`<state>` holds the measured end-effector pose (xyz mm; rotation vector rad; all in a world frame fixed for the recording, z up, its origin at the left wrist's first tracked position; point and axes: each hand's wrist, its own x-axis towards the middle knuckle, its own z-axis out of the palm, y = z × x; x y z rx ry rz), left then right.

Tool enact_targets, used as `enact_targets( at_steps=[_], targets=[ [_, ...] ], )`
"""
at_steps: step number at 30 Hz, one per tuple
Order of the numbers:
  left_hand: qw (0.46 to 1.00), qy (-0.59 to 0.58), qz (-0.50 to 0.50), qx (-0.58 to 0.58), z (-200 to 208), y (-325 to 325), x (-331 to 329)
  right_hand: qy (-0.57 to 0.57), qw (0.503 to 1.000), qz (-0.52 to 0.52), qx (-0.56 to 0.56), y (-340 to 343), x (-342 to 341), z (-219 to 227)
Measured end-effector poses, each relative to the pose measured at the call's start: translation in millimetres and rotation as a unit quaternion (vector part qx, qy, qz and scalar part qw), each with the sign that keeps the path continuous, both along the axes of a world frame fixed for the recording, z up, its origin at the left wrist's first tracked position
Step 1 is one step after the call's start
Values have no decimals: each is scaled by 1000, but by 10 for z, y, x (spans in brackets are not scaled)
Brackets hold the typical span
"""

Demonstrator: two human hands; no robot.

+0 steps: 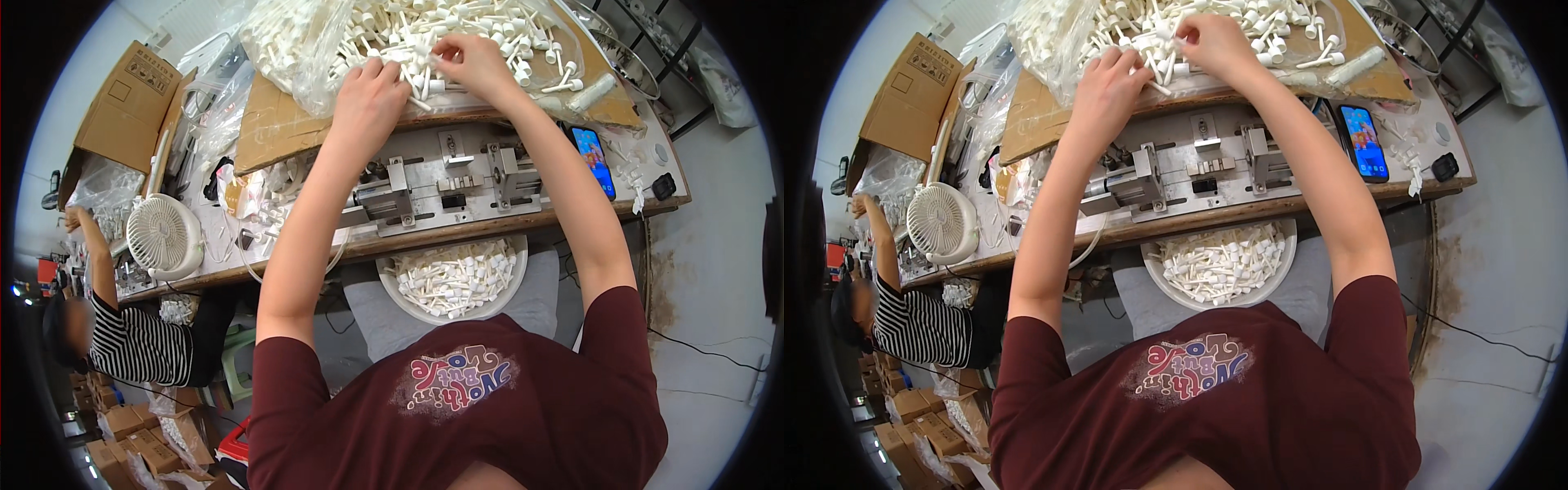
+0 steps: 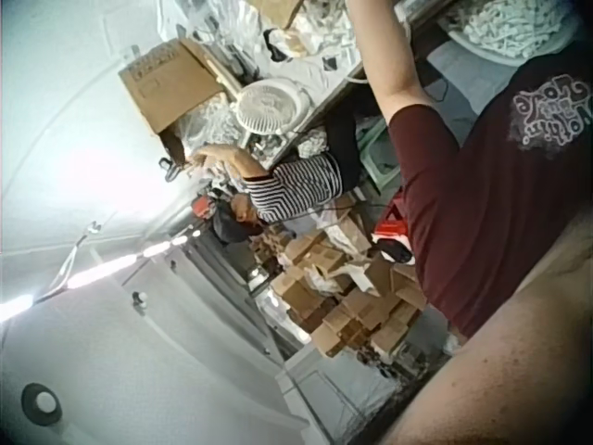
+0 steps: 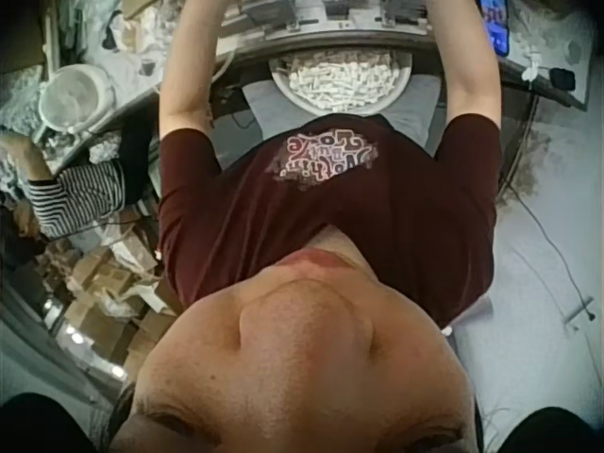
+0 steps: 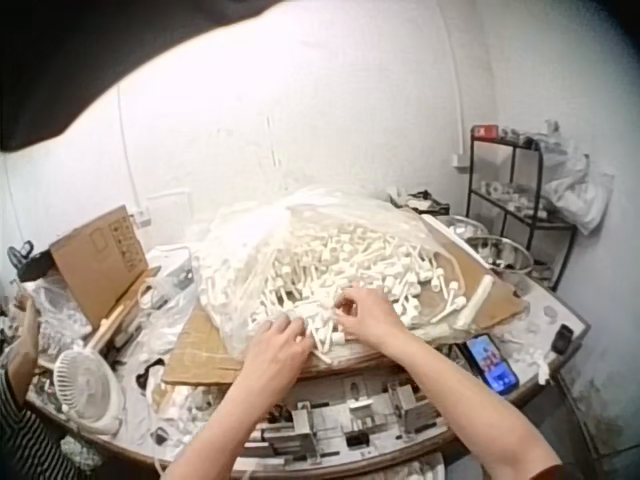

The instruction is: Assembling small white plastic components using a pneumatic assembly machine on a workbench.

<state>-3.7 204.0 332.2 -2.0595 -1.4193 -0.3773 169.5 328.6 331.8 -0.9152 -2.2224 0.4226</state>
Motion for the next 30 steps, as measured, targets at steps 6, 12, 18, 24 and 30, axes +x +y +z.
enact_targets(
  at_steps=[6,12,18,24,30],
  targets=[
    [981,-163,-97,43,101,19,42,159,979,36,-122,318,290,-84],
    [920,-377,-105,31,28,-311,153,323,933,137,-85,-627,409,104],
    [728,-680,-80,-31,116,-857,501,127,986,101,47,-1678,893,-443],
    [750,-653,-94,-44,-82,-1136,504,12,994,98,51,-1910,882,-870],
    [772,-618,-91,-118,-200,-1305,609,-104,972,52,205,-1846,690,-980]
  ],
)
